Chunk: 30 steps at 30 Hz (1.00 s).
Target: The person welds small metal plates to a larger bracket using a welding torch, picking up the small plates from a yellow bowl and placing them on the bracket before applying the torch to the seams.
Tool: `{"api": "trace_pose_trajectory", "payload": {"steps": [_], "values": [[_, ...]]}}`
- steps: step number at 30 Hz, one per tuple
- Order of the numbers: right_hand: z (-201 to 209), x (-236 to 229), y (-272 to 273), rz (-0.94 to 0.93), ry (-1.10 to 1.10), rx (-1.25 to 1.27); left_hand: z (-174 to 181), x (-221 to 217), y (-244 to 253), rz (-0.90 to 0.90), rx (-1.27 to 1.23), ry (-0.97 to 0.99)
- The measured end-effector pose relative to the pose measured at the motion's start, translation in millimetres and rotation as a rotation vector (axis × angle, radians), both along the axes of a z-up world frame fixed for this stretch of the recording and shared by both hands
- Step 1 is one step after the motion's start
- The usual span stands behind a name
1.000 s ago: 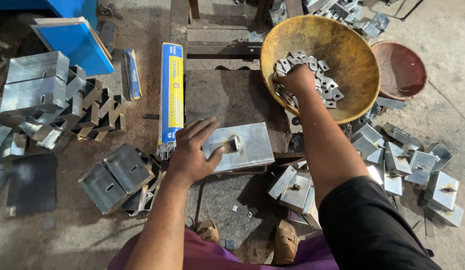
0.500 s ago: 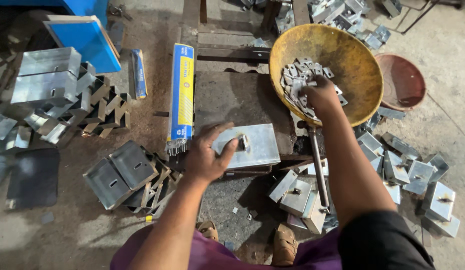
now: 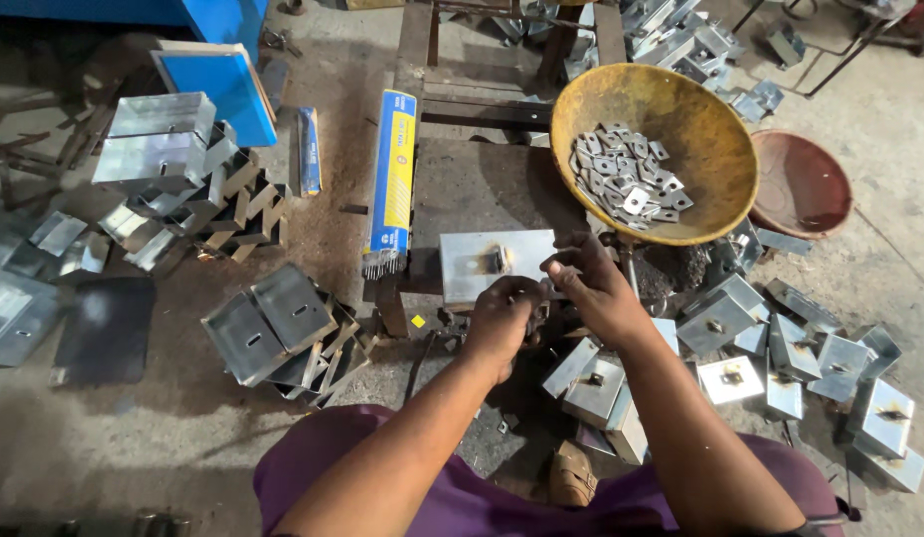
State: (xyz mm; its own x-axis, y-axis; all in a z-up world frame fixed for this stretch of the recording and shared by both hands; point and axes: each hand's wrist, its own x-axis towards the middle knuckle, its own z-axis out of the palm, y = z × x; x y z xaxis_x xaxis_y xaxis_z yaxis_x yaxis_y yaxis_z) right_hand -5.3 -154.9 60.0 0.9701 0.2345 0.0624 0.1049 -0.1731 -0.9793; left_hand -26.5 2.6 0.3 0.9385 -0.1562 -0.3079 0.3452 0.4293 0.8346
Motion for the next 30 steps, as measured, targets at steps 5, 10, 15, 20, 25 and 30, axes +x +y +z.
{"api": "trace_pose_trajectory", "payload": {"steps": [5, 10, 15, 20, 25, 30], "values": [[-3, -30, 7, -0.046, -0.060, -0.003, -8, -15, -2, -0.141, -0.181, 0.000], [11, -65, 2, -0.069, -0.179, -0.148, -3, -29, -3, -0.193, 0.036, -0.031], [12, -104, -89, -0.343, -0.216, -0.713, -21, -36, 5, -0.282, 0.301, -0.023], [-30, -166, -247, -0.866, 0.225, -1.137, -27, -47, 8, -0.237, 0.105, -0.063], [-106, -235, -328, -0.857, 0.856, -0.654, -18, -53, 13, -0.206, 0.064, -0.025], [-160, -237, -338, -0.930, 0.791, -0.102, -3, -50, 23, -0.188, 0.083, -0.030]]}}
